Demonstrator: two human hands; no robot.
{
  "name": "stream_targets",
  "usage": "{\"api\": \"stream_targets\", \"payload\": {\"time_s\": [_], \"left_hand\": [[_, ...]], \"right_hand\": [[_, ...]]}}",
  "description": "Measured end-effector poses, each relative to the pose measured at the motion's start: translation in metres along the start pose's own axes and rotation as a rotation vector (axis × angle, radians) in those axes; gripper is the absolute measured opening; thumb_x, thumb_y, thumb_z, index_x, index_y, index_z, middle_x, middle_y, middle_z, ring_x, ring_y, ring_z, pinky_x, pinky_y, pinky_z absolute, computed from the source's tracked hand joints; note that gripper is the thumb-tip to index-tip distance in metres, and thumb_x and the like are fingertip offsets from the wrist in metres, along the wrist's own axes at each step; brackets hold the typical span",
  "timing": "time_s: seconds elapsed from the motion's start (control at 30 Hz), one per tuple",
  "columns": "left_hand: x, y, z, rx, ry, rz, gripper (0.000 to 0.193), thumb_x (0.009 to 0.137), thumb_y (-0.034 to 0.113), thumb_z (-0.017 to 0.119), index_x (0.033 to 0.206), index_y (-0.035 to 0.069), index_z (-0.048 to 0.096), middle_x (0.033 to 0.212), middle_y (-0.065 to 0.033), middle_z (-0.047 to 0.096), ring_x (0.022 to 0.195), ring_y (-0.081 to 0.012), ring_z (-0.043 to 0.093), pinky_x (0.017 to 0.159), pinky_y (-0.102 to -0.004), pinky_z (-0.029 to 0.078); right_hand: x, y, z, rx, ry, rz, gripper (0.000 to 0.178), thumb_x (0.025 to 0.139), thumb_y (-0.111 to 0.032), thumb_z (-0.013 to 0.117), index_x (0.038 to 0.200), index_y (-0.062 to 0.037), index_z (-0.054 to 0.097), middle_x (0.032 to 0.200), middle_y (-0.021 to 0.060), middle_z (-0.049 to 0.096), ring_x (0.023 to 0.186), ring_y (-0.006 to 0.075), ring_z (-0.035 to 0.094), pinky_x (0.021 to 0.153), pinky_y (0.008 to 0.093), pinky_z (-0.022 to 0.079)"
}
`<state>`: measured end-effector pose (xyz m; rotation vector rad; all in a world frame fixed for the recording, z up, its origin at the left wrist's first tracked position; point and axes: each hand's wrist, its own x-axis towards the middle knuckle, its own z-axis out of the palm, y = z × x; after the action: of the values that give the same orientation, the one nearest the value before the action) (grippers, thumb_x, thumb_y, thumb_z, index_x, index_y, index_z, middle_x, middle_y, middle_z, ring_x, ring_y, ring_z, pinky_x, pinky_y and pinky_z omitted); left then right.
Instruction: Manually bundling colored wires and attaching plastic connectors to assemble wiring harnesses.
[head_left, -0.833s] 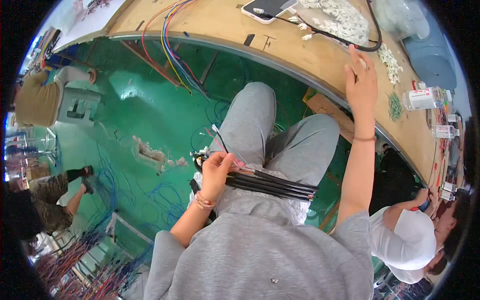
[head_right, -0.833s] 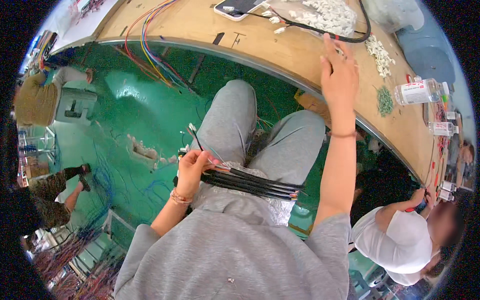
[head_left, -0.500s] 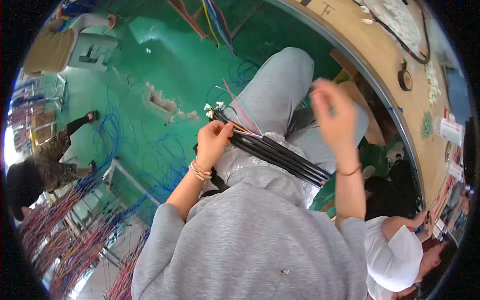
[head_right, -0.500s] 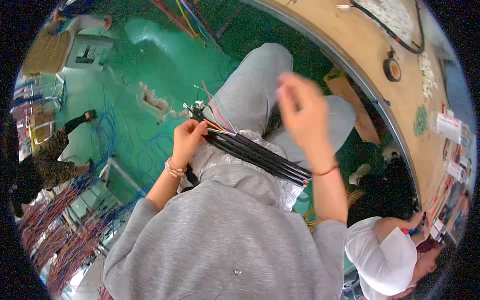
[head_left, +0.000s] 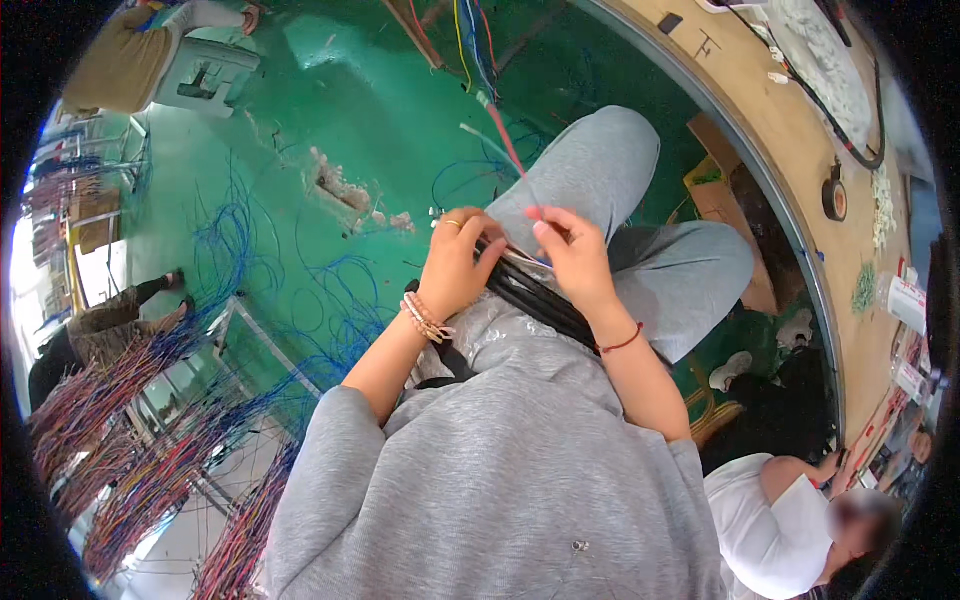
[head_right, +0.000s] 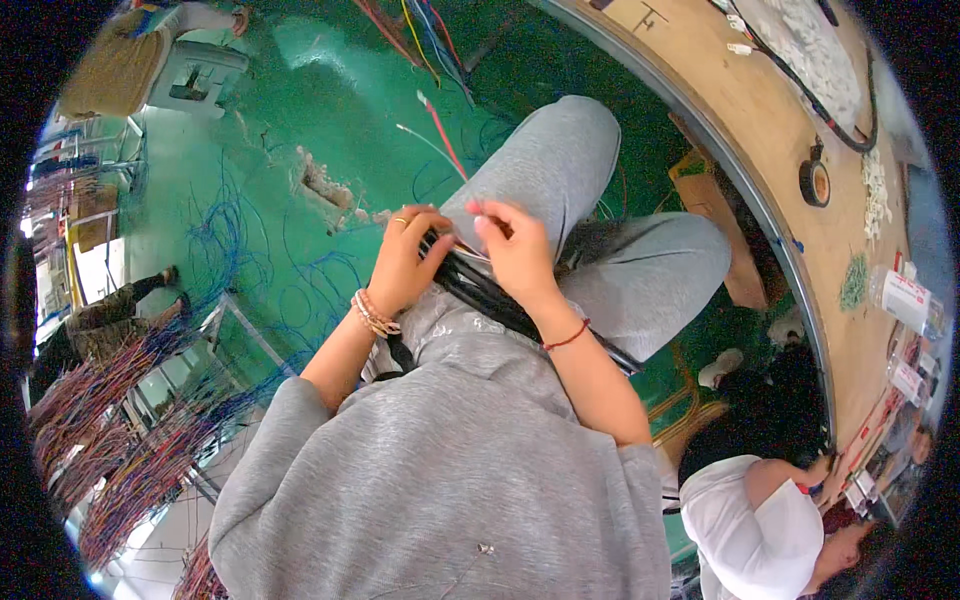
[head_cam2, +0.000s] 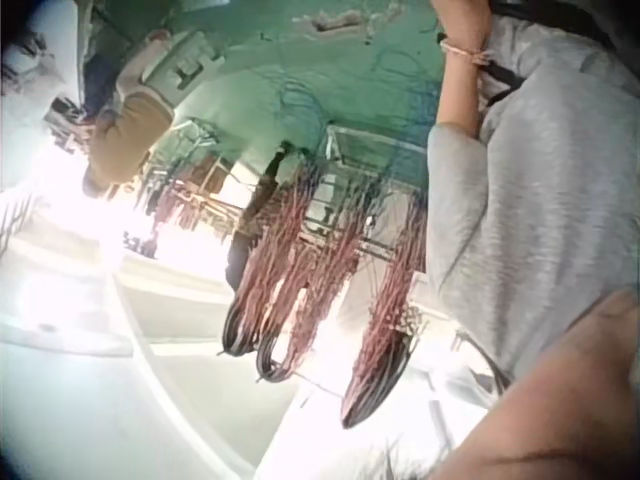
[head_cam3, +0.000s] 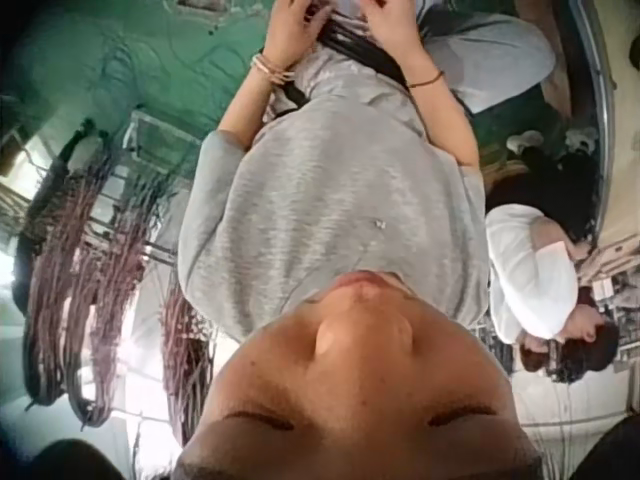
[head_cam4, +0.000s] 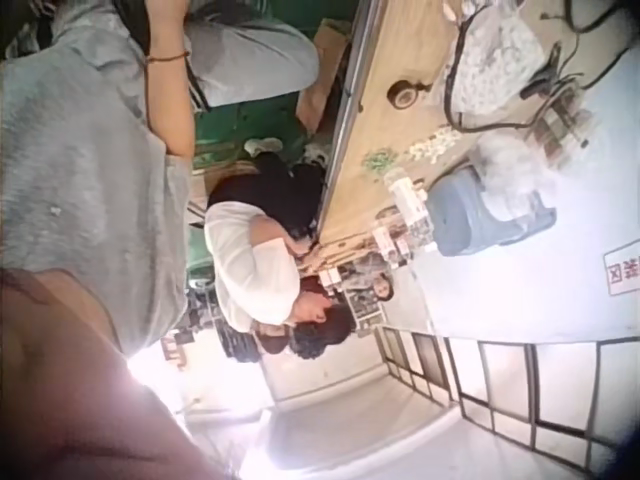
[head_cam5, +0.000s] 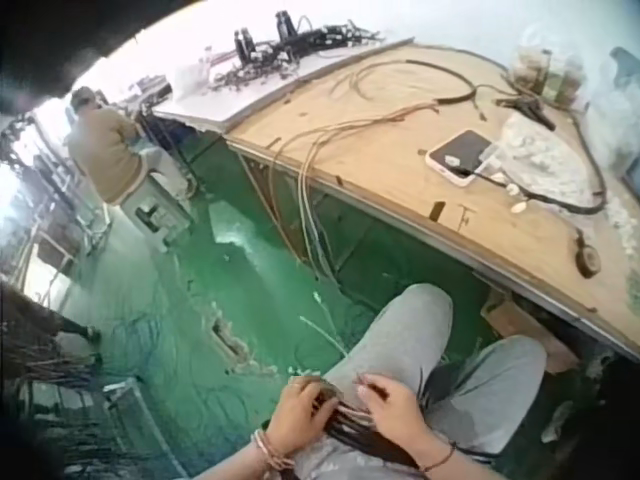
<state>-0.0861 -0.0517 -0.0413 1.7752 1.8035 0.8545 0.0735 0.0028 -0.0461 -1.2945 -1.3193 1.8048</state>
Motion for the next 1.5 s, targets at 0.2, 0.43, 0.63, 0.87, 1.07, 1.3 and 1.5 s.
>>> {"api": "stream_targets", "payload": {"time_s": [0.2,0.43,0.63,0.87,1.07,1.3,1.5], "left_hand": [[0.043,0.014,-0.005,-0.679,0.072,-0.272,0.021,0.089,0.015,0.043,0.097,0.000,0.056,0.089,-0.0103,0.059,0.083,-0.0154,0.056,0.072,-0.0267,0.043],[0.061,0.015,0.007,-0.854,0.160,-0.335,0.023,0.094,0.018,0.036,0.083,0.003,0.050,0.053,0.0019,0.039,0.043,-0.0057,0.036,0.042,-0.0211,0.032],[0.057,0.007,0.008,-0.795,0.043,-0.384,0.024,0.093,0.021,0.036,0.088,0.004,0.052,0.052,0.0044,0.036,0.041,-0.0029,0.030,0.038,-0.0185,0.024],[0.056,0.018,0.008,-0.529,-0.047,-0.296,0.023,0.092,0.020,0.039,0.091,0.005,0.056,0.054,0.0042,0.039,0.049,-0.0048,0.034,0.045,-0.0223,0.031],[0.043,0.011,0.007,-0.862,-0.040,-0.383,0.032,0.094,0.028,0.033,0.093,0.007,0.057,0.060,0.0033,0.042,0.054,-0.0059,0.039,0.050,-0.0212,0.034],[0.048,0.012,-0.004,-1.112,-0.028,-0.365,0.032,0.094,0.029,0.033,0.098,0.007,0.056,0.060,0.0039,0.043,0.054,-0.0035,0.039,0.049,-0.0189,0.032],[0.043,0.009,-0.005,-1.443,-0.004,-0.340,0.037,0.094,0.031,0.032,0.100,0.002,0.055,0.060,0.0023,0.047,0.046,-0.0047,0.033,0.045,-0.0194,0.027]], "right_hand": [[0.011,-0.010,0.046,0.457,-0.002,0.112,0.016,0.084,-0.007,0.051,0.095,0.0006,0.060,0.079,-0.0010,0.057,0.066,0.0070,0.051,0.060,0.0224,0.043],[0.032,-0.106,-0.071,-0.402,0.283,-0.600,0.020,0.079,-0.011,0.059,0.095,0.0001,0.060,0.085,0.0085,0.061,0.081,0.0131,0.056,0.073,0.0271,0.045],[0.106,-0.219,-0.236,-0.886,1.007,-0.792,0.017,0.081,-0.009,0.051,0.092,-0.0063,0.063,0.087,0.0098,0.064,0.080,0.0204,0.060,0.071,0.0282,0.045],[0.175,-0.219,-0.260,-1.278,0.750,-0.637,0.020,0.079,-0.009,0.047,0.087,-0.0046,0.064,0.089,0.0161,0.062,0.087,0.0306,0.058,0.078,0.0360,0.044],[0.194,-0.203,-0.303,-1.388,0.631,-0.507,0.032,0.080,-0.024,0.048,0.094,0.0037,0.059,0.094,0.0219,0.059,0.088,0.0331,0.056,0.077,0.0364,0.042],[0.234,-0.196,-0.378,-1.491,0.473,-0.506,0.031,0.086,-0.018,0.045,0.111,-0.0027,0.054,0.110,0.0150,0.056,0.101,0.0285,0.053,0.085,0.0325,0.040],[0.212,-0.205,-0.352,-1.584,0.810,-0.292,0.031,0.086,-0.026,0.045,0.102,-0.0017,0.056,0.102,0.0154,0.058,0.096,0.0305,0.054,0.082,0.0361,0.042]]}}
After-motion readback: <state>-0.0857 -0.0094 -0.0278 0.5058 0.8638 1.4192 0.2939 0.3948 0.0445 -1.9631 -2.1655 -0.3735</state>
